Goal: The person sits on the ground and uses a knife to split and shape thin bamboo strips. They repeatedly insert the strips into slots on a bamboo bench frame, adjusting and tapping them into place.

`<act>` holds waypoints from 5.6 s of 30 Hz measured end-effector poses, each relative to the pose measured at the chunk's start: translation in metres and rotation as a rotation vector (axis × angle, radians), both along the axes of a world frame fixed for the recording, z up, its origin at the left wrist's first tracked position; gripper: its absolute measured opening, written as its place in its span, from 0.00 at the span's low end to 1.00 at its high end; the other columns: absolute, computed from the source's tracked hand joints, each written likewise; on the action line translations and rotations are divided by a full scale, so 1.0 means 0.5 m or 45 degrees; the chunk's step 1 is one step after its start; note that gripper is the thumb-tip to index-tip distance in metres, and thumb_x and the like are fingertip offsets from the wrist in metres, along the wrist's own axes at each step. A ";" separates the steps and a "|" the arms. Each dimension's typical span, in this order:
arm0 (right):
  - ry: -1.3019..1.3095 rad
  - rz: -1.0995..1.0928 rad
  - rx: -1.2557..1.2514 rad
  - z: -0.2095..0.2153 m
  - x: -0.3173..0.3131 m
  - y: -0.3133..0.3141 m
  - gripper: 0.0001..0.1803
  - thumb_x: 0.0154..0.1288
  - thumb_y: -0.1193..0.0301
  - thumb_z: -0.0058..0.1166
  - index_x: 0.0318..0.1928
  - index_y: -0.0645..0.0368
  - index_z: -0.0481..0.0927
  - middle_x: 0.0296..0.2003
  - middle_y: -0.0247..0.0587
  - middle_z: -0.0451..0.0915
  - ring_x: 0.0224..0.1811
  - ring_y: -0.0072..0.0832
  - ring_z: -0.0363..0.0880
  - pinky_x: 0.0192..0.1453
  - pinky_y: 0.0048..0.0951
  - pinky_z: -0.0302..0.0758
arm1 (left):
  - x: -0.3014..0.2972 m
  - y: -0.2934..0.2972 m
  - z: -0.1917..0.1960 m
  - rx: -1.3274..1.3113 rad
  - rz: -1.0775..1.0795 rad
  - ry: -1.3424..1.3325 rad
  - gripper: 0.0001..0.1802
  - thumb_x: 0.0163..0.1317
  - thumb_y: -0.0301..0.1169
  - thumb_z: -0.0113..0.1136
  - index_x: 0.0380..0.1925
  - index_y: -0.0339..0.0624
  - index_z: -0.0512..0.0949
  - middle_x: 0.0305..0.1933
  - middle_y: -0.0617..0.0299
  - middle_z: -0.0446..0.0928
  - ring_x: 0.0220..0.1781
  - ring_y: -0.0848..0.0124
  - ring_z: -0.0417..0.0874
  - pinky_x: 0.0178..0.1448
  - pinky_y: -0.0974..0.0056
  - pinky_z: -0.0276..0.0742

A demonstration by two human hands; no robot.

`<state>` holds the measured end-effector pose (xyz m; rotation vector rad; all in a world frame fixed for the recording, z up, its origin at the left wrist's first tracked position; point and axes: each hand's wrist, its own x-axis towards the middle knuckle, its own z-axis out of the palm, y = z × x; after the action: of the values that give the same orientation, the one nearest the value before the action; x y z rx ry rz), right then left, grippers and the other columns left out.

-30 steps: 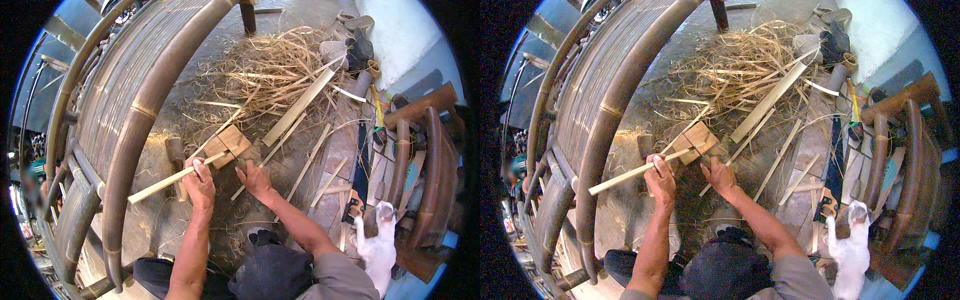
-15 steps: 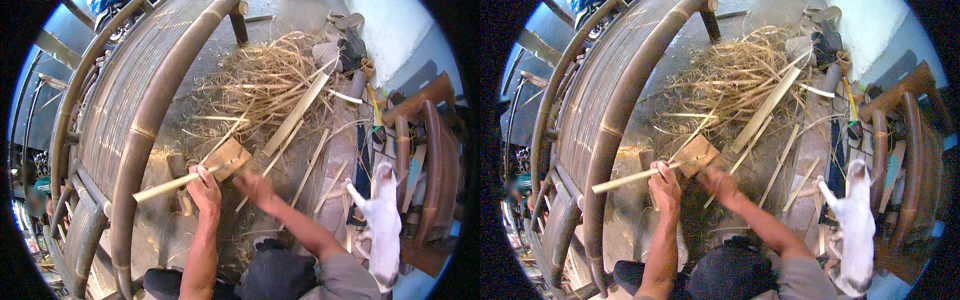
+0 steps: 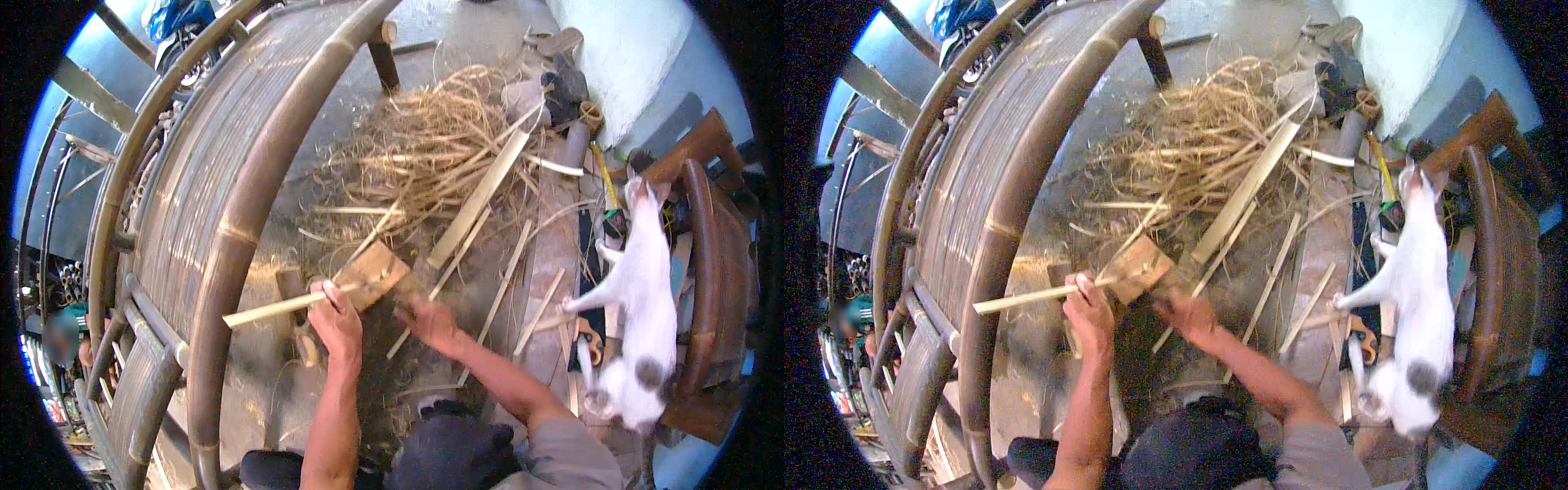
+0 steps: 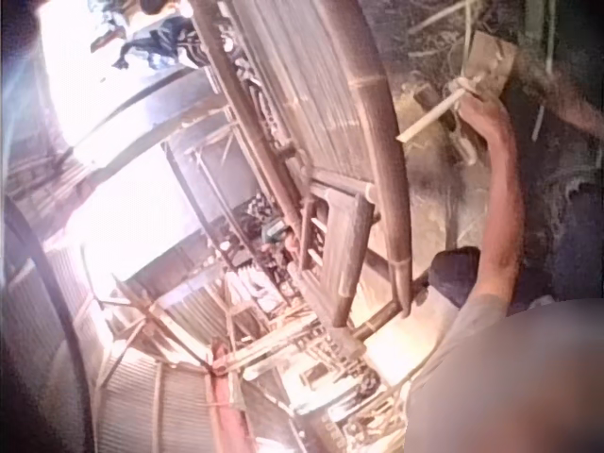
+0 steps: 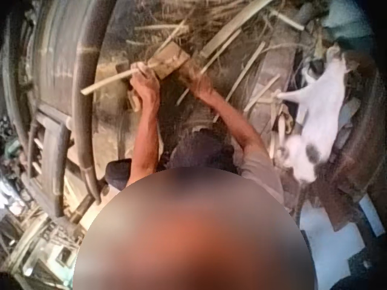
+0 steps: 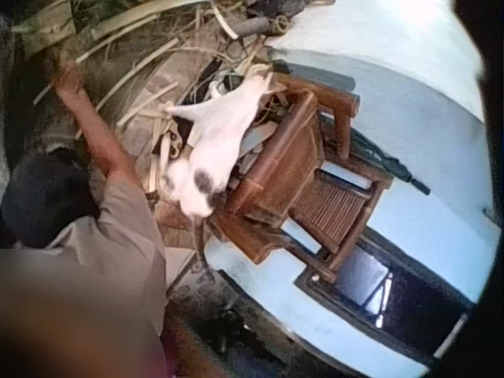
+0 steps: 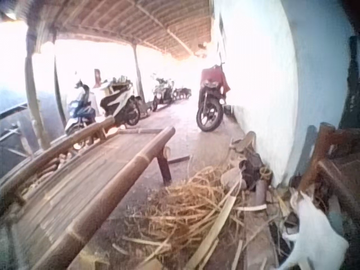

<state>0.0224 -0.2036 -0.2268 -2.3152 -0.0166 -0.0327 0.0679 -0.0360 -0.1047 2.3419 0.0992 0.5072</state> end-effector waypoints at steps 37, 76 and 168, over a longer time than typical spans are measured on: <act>-0.684 0.927 0.301 0.595 0.231 0.392 0.27 0.73 0.46 0.53 0.50 0.61 0.80 0.43 0.56 0.81 0.47 0.52 0.81 0.49 0.48 0.76 | -0.241 0.645 0.598 1.096 0.176 -0.197 0.13 0.61 0.35 0.64 0.44 0.45 0.79 0.41 0.54 0.75 0.58 0.52 0.74 0.70 0.45 0.60; -0.669 0.357 -0.490 0.449 0.245 0.604 0.27 0.63 0.57 0.59 0.60 0.56 0.82 0.66 0.50 0.73 0.72 0.47 0.64 0.78 0.57 0.52 | -0.277 1.151 0.609 1.005 0.733 0.543 0.13 0.65 0.44 0.60 0.42 0.56 0.89 0.43 0.56 0.87 0.49 0.55 0.86 0.66 0.45 0.68; -0.641 1.180 0.221 0.504 0.269 1.215 0.15 0.75 0.62 0.52 0.41 0.60 0.85 0.40 0.49 0.85 0.48 0.48 0.81 0.55 0.47 0.75 | -0.177 1.241 0.535 0.867 0.513 0.856 0.25 0.69 0.53 0.56 0.36 0.42 0.87 0.37 0.53 0.86 0.51 0.57 0.82 0.56 0.46 0.75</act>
<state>0.1569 0.4042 0.0253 -1.8725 -1.2637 -0.1355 -0.0204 0.5844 0.1628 3.0900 0.8373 -0.1238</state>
